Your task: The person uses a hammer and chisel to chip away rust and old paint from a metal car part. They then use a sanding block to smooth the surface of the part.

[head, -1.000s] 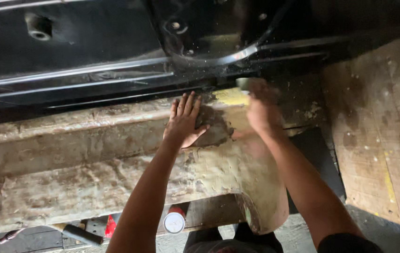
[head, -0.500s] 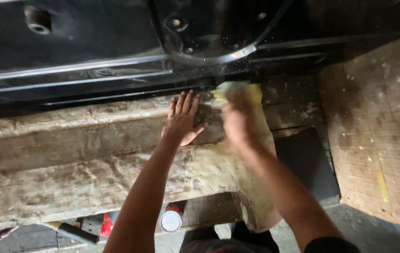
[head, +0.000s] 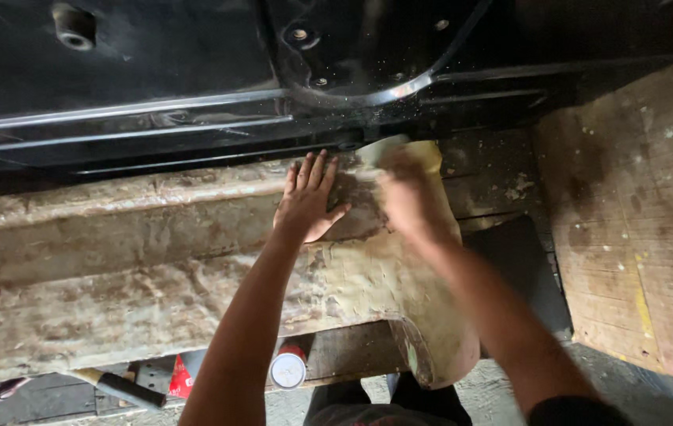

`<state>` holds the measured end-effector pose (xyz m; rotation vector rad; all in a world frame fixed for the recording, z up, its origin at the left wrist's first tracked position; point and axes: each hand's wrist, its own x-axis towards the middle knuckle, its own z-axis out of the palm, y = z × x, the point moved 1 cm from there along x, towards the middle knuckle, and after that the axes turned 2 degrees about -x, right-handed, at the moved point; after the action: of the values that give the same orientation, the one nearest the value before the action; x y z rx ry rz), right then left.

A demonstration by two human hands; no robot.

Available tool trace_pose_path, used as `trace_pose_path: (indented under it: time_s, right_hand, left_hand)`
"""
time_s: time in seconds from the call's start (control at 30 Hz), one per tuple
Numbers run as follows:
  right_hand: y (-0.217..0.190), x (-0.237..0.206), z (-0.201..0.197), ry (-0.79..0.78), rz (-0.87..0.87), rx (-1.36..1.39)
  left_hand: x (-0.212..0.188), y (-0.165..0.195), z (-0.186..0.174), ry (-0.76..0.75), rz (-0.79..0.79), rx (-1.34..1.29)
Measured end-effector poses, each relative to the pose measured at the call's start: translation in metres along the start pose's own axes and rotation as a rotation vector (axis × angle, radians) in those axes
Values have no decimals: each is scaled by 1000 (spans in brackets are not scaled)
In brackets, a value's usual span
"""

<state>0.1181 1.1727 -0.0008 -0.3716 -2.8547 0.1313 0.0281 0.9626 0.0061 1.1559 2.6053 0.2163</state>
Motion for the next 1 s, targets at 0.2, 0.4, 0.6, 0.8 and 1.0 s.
trace_pose_path:
  time_s: [0.2, 0.4, 0.6, 0.8, 1.0]
  right_hand:
    - [-14, 2, -5, 18, 141, 60]
    - [-13, 6, -10, -360, 453, 374]
    - [-31, 15, 12, -34, 153, 204]
    - [-38, 24, 9, -262, 166, 92]
    - [-80, 21, 5, 118, 48, 122]
  left_hand:
    - [-3, 1, 0, 20, -4, 1]
    - [-1, 0, 1, 72, 14, -30]
    - [0, 0, -3, 37, -37, -23]
    - [-1, 3, -9, 4, -67, -22]
    - [0, 1, -2, 41, -72, -26]
